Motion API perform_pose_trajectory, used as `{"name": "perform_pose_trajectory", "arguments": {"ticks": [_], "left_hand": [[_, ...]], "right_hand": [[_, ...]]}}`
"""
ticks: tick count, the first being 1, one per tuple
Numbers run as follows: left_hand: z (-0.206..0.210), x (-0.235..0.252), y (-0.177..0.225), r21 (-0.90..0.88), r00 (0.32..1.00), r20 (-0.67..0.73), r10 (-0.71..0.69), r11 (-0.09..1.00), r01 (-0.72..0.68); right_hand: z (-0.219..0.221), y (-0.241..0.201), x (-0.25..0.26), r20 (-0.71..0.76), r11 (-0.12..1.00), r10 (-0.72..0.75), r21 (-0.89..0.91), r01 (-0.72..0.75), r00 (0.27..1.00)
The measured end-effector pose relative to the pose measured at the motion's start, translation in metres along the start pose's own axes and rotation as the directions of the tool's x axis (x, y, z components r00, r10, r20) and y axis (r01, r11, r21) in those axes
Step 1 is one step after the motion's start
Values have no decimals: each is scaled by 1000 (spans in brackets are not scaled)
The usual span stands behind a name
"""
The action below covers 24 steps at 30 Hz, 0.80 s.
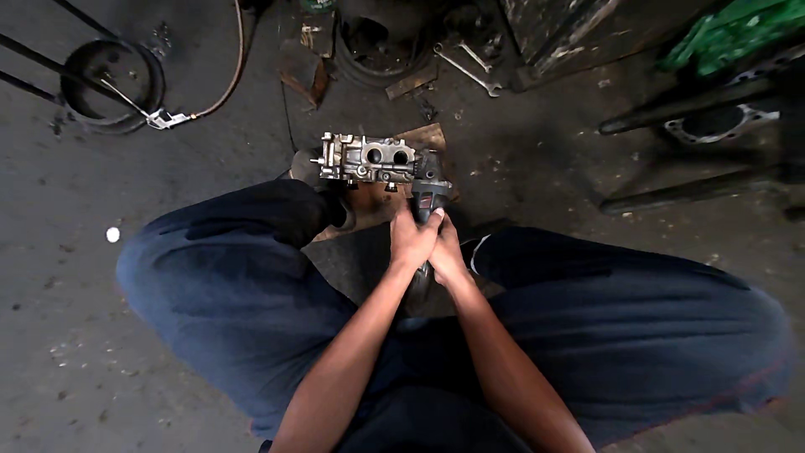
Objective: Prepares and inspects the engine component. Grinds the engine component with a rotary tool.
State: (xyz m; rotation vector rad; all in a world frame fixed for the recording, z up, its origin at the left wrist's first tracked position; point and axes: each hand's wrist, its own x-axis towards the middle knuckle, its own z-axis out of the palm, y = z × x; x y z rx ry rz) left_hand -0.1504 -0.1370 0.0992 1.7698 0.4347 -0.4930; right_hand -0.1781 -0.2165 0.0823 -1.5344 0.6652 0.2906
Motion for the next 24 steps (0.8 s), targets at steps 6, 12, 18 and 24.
{"name": "perform_pose_trajectory", "arguments": {"ticks": [6,12,18,24], "left_hand": [[4,-4,2,28,1000,28,-13,1000,12],[3,-1,3,88,998,57,0,996,-5],[-1,-2,-1,79,1000,27,-7,997,5],[0,0,5,111,999,46,-12,994,7]], "right_hand": [[-4,2,-5,-38,1000,-16,7,16,999],[1,6,-5,-74,996,-30,88,36,997],[5,7,-6,-58,998,-14,53,17,998],[5,3,-4,-72,997,-1,73,7,997]]}}
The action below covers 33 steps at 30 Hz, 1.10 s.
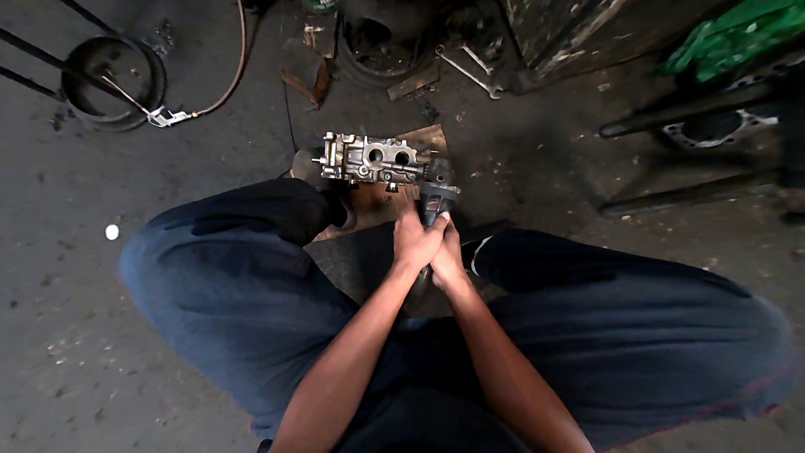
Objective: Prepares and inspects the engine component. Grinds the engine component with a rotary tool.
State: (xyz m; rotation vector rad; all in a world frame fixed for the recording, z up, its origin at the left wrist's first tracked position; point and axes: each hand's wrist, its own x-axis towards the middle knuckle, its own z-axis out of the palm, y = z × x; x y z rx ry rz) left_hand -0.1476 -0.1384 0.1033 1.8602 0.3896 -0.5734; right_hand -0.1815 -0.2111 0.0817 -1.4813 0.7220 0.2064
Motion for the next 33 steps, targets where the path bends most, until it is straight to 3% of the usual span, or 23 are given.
{"name": "perform_pose_trajectory", "arguments": {"ticks": [18,24,29,33], "left_hand": [[-4,5,0,-15,997,-65,35,999,-36],[4,-2,4,-3,1000,27,13,1000,-13],[6,-7,-1,18,1000,-14,3,1000,-3],[3,0,0,28,1000,11,16,999,-16]], "right_hand": [[6,0,7,24,1000,-21,-7,21,999],[-6,2,-3,-32,999,-46,2,46,998],[-10,7,-5,28,999,-21,-40,22,999],[-2,8,-1,-41,999,-39,0,39,998]]}}
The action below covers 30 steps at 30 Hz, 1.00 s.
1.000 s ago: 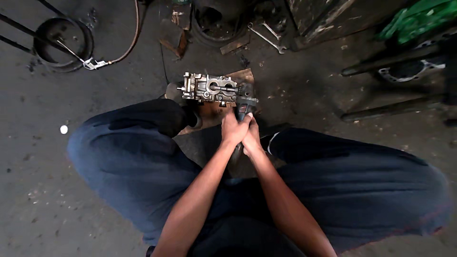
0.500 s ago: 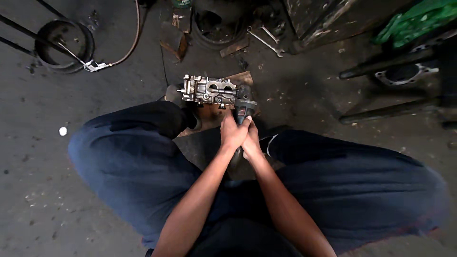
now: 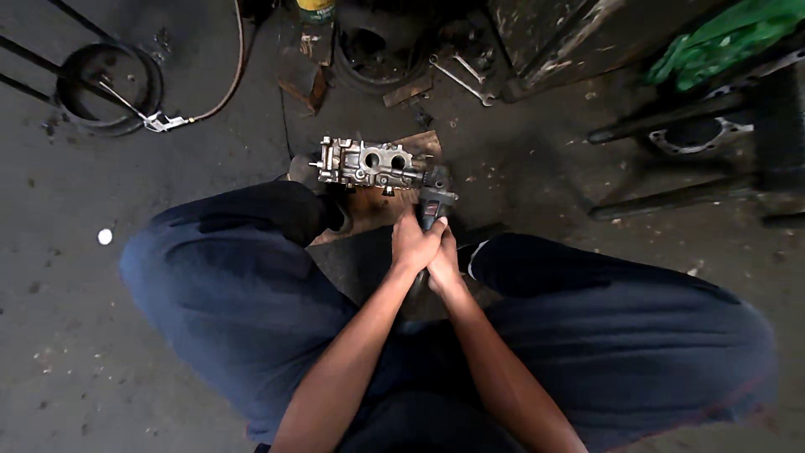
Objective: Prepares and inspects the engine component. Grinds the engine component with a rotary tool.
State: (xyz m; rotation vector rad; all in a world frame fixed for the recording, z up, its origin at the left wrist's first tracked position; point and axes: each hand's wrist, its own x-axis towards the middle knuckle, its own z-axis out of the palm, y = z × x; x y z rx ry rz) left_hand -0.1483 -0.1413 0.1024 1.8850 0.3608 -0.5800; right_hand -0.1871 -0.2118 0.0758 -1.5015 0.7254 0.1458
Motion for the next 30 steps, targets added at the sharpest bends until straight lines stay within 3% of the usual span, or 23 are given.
{"name": "perform_pose_trajectory", "arguments": {"ticks": [30], "left_hand": [[17,18,15,111,999,11,31,993,-32]], "right_hand": [[-15,-9,26,48,991,103,86,-107,994]]}}
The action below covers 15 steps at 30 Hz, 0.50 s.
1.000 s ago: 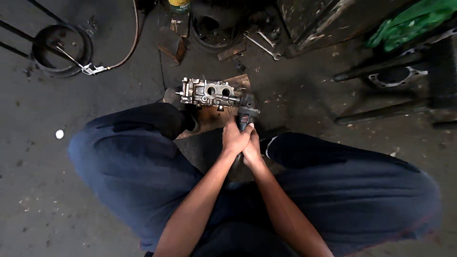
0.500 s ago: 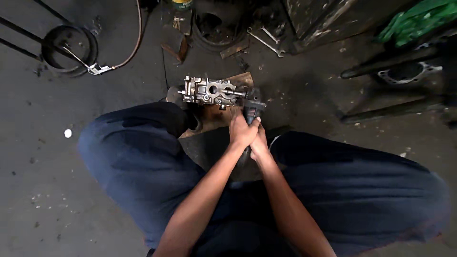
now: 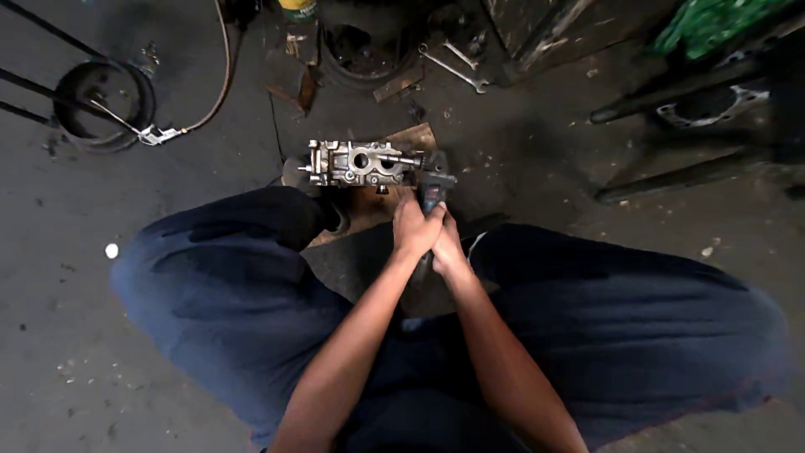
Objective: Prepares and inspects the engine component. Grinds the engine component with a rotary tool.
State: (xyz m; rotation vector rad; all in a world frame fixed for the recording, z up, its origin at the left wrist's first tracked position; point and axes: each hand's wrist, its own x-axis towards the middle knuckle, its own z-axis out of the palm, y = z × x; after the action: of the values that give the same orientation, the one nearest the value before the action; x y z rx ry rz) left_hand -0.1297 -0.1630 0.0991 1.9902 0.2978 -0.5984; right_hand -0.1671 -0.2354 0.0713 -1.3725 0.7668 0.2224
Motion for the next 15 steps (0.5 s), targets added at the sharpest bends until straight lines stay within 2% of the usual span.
{"name": "perform_pose_trajectory", "arguments": {"ticks": [3,8,12,15], "left_hand": [[0,2,-4,-23,999,-42,11,1000,-12],[-5,-4,3,21,999,22,-24,1000,23],[-9,4,-4,29,999,-36,25,999,-24],[-11,0,-3,25,1000,-13,7,1000,-6]], "right_hand": [[1,3,3,16,1000,-8,-4,8,1000],[4,0,-6,-23,999,-16,40,17,1000],[11,2,3,12,1000,9,25,-9,1000],[12,4,-4,-21,999,10,38,-9,1000]]}}
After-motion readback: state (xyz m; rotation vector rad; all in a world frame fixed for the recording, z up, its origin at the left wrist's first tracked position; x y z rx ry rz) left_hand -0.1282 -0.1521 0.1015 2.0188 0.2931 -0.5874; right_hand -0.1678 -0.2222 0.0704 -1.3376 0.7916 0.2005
